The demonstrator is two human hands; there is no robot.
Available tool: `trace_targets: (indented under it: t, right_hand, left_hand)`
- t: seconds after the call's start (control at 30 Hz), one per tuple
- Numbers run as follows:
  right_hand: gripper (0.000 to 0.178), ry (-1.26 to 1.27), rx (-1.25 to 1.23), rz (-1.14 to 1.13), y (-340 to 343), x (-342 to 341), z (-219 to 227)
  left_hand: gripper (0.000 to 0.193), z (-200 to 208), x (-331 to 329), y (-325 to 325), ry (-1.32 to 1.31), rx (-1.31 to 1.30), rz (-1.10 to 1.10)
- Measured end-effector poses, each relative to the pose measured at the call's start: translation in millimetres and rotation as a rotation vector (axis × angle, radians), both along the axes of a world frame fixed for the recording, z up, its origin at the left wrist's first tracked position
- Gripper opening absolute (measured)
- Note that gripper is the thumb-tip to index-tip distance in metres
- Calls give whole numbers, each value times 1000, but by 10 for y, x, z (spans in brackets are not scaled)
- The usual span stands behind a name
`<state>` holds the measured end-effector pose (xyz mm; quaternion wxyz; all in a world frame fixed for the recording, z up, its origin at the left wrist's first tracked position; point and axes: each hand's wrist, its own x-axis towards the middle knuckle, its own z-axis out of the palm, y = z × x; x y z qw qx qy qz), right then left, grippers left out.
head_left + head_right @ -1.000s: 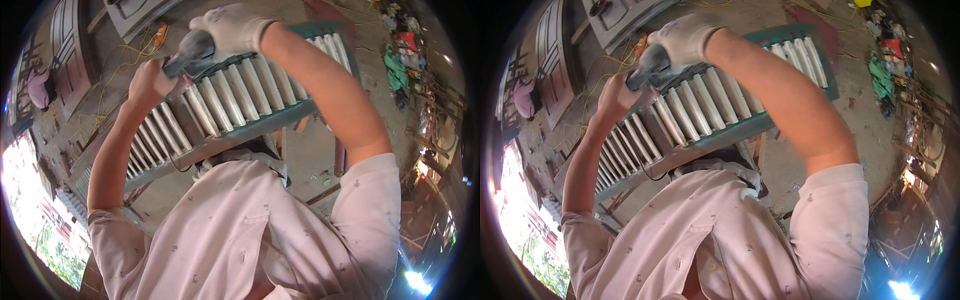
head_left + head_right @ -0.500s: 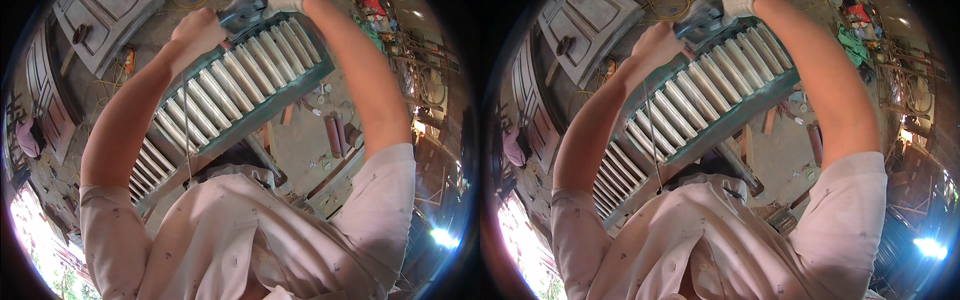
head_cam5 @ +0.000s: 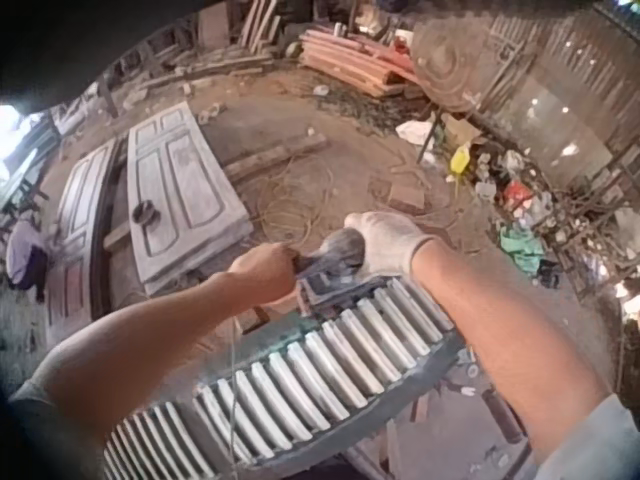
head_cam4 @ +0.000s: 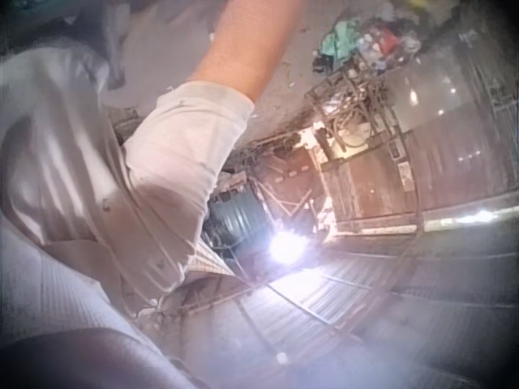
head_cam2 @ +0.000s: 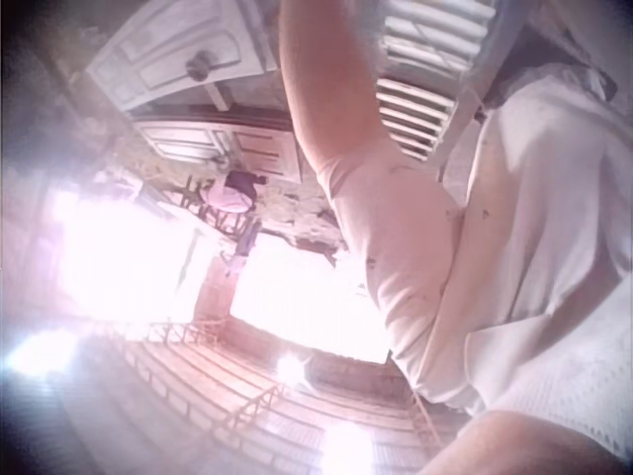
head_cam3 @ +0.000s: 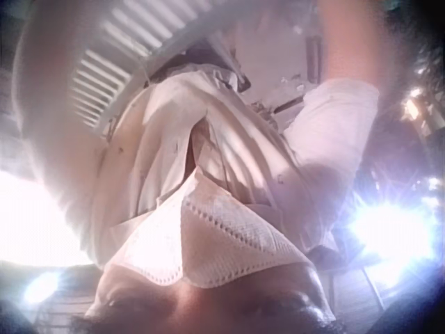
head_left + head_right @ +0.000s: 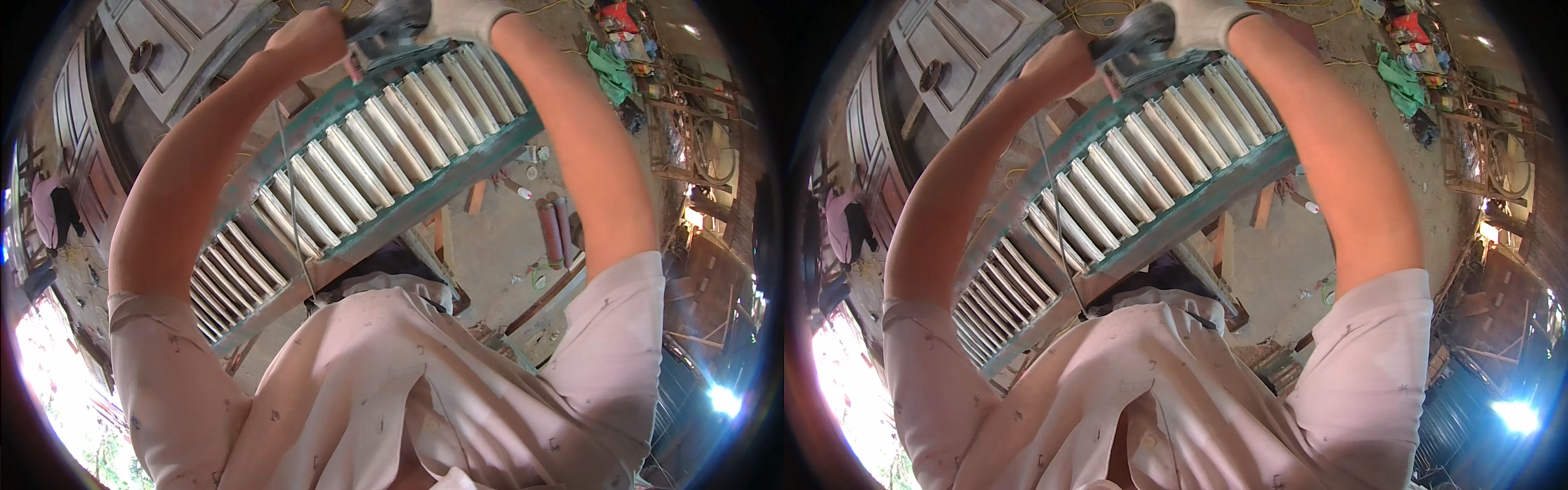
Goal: The person uses an electric sander to smooth the surface of a long wooden slatted panel. They move the sander along the slats, repositioning the panel and adjusting their grip as needed.
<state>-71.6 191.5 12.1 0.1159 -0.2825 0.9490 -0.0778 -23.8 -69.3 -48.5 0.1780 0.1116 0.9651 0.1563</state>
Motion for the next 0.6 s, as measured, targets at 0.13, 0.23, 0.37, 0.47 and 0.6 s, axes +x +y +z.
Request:
trace_targets:
  t: [0.13,0.23,0.37,0.47,0.6]
  right_hand:
    - [57,-12,-109,64,-329,252,-65]
    - [55,-8,-103,117,-419,313,-146]
    - [57,-11,-88,193,-249,194,-121]
    - [60,1,-5,184,37,5,-20]
    - [61,24,64,166,353,-285,34]
  left_hand:
    - [32,146,400,-352,-35,-49,71]
    - [34,259,604,-284,-77,-43,120]
    - [35,269,613,-33,-40,38,161]
    - [39,212,397,268,-70,123,135]
    - [41,111,76,648,9,87,37]
